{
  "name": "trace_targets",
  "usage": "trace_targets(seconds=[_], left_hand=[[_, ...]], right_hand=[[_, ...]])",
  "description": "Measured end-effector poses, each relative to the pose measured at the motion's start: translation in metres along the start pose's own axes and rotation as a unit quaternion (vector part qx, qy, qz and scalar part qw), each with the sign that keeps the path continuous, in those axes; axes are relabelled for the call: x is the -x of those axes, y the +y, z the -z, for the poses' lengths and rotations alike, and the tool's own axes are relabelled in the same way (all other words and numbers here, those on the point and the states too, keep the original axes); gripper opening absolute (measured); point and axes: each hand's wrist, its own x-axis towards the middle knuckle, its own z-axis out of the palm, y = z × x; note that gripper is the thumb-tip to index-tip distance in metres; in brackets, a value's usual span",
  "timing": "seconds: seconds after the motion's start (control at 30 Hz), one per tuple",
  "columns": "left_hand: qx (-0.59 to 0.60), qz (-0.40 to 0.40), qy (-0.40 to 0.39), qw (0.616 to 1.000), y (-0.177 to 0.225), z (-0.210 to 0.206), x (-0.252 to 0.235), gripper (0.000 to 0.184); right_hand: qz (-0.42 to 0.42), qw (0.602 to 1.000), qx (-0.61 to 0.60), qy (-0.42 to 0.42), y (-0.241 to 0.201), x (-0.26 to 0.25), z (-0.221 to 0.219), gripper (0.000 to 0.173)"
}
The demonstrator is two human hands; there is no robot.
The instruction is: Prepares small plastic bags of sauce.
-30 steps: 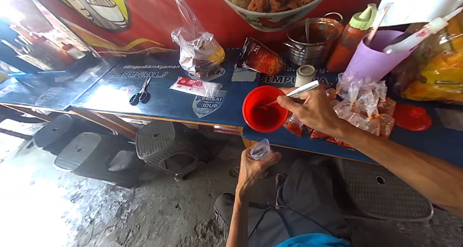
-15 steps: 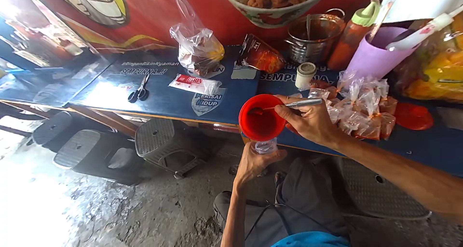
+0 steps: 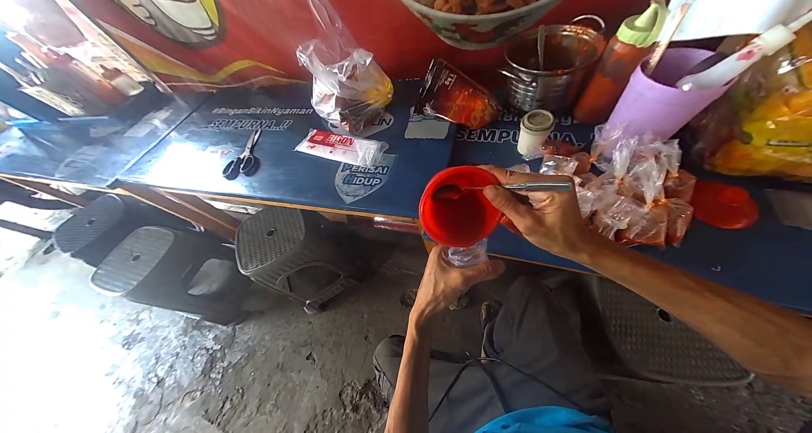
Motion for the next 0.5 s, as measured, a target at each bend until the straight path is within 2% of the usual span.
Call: trace_targets(seconds=[0.5], left_hand=[[0.012,-0.016,-0.010,1.000,-0.0030,-0.0010,-0.0072,0.039]], right_hand=[[0.062,0.998,-0.004,0.007,0.0065,0.0014,0.0034,0.029]])
